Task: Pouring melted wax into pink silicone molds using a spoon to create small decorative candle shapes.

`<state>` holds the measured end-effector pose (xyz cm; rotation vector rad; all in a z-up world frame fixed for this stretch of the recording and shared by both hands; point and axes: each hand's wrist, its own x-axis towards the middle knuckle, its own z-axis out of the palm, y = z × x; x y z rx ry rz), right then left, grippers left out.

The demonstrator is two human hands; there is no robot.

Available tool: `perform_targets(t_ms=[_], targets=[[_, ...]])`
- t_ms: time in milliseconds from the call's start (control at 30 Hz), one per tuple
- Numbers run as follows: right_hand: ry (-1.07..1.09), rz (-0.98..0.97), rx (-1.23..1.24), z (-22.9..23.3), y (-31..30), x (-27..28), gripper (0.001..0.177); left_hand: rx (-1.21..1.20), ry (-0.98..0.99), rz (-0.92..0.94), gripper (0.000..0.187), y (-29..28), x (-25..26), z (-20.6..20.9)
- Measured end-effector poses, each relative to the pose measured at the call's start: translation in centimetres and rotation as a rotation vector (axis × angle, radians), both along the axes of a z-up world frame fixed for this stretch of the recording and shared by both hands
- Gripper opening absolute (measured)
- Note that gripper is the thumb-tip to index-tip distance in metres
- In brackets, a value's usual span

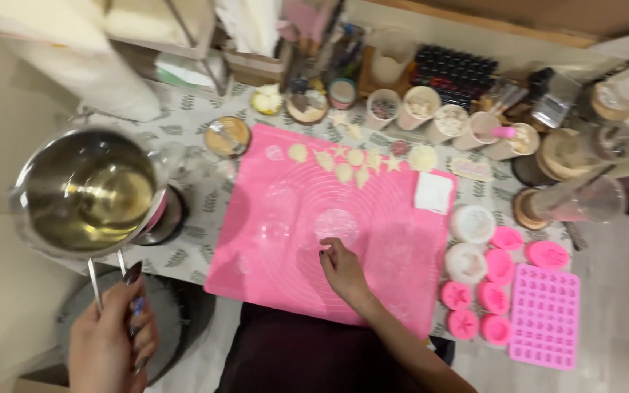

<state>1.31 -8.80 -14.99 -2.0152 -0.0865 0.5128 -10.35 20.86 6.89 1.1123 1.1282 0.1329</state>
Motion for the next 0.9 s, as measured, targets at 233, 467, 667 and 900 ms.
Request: perform_targets(t_ms=[233,467,667,900], targets=[[-0.135,0.019,0.104,-0.3,13.3,5.2,0.026,0.084,0.125,0.13,0.029,11.9,-5.9,-1.9],[-0.118,0.119,0.034,-5.9,21.0,5.6,0.024,0.035,0.118,0.223,0.035,16.7,-8.2,-0.9],[0.619,0.182,0.361,-6.5,26.9,-0.9,0.056,0.066,0.147,0.248,0.029,18.7,-9.1,-0.4],[0.823,0.12,0.561,-8.4,30.2,-5.7,0.062,-0.002,0.12,0.212,0.032,22.8,-12.2,-4.8]])
